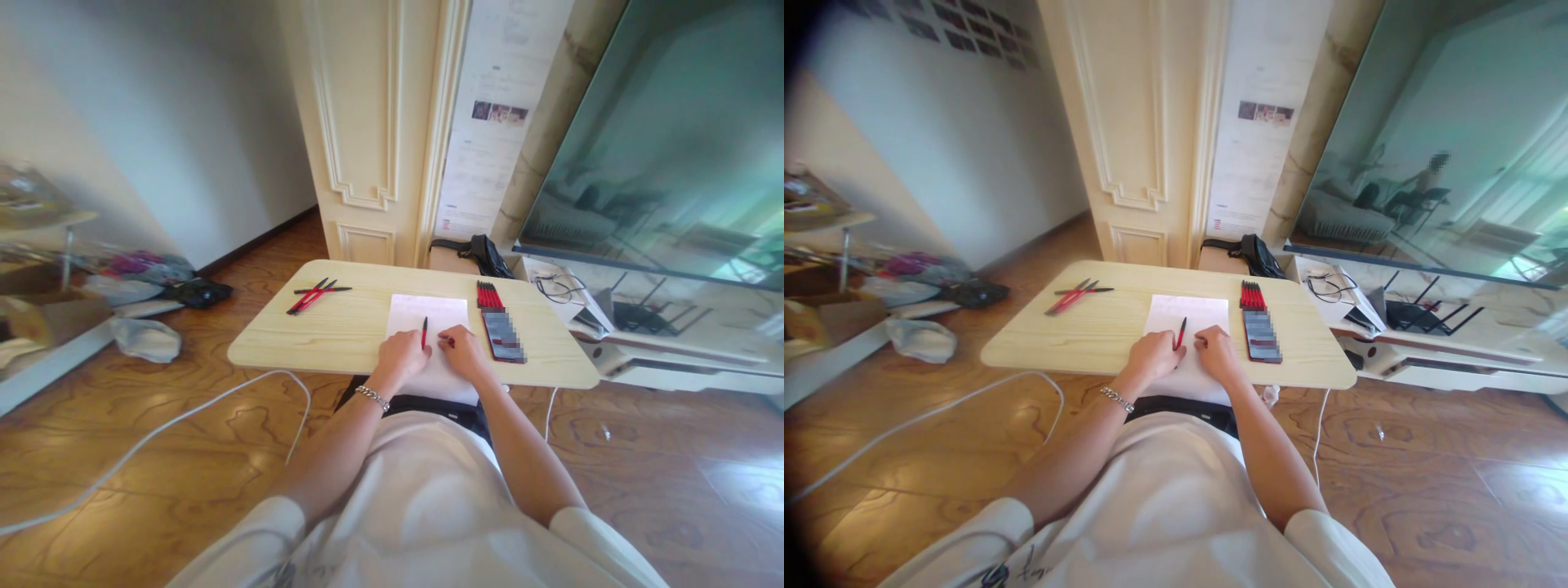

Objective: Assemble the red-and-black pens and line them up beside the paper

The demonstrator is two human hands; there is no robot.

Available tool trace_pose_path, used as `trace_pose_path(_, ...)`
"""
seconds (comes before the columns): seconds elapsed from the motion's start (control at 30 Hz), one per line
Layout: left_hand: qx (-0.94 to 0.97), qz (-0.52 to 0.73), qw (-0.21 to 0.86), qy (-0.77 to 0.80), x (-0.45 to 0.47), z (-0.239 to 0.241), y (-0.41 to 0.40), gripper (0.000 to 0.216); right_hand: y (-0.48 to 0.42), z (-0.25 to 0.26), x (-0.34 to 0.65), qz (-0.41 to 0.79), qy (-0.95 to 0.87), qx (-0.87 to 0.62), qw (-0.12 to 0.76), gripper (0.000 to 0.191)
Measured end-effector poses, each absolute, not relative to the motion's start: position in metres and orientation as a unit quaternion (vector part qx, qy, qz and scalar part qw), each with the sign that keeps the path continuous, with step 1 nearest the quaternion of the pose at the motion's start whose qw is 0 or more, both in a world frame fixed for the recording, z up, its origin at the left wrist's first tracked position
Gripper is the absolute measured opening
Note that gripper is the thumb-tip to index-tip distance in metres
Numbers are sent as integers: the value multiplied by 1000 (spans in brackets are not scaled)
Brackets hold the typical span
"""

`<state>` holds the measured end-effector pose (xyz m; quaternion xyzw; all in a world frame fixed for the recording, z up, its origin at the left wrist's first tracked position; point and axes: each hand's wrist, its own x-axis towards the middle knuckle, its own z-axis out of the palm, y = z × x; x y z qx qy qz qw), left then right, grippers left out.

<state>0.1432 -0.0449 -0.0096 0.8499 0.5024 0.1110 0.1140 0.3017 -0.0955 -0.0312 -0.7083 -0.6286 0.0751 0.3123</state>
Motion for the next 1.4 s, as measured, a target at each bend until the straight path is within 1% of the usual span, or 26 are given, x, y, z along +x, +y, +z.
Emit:
trace_pose_path(0.13,846,129,133,500,134,-9,-46,45,-93,-29,304,70,-641,-707,291,23)
trace_pose_path(0.2,840,151,148,500,125,-11,-47,46,-90,-25,306,74,-647,-709,271,22)
trace_pose_path(0.3,839,208,157,478,113,-16,-50,42,-85,-16,308,82,-663,-706,233,22)
trace_pose_path(0.4,838,228,149,472,106,-22,-52,36,-78,-8,304,77,-665,-713,209,25)
trace_pose_path(0.53,840,226,128,476,106,-27,-53,34,-66,-4,292,63,-629,-753,183,33)
trace_pose_path(0.7,849,203,116,473,108,-26,-53,34,-51,-1,280,88,-569,-808,127,61)
trace_pose_path(0.77,850,192,111,478,108,-25,-52,34,-47,1,278,83,-554,-820,113,64)
trace_pose_path(0.9,848,178,108,487,109,-24,-51,34,-43,2,276,82,-548,-826,103,57)
trace_pose_path(1.1,852,185,120,475,108,-26,-46,32,-39,-1,279,89,-557,-820,103,48)
trace_pose_path(1.23,851,203,156,459,106,-23,-43,29,-36,-3,287,104,-575,-803,118,41)
trace_pose_path(1.33,839,253,221,429,105,-20,-42,26,-36,-6,294,135,-585,-780,176,38)
trace_pose_path(1.4,816,297,281,409,106,-19,-43,28,-39,-8,296,187,-589,-743,257,41)
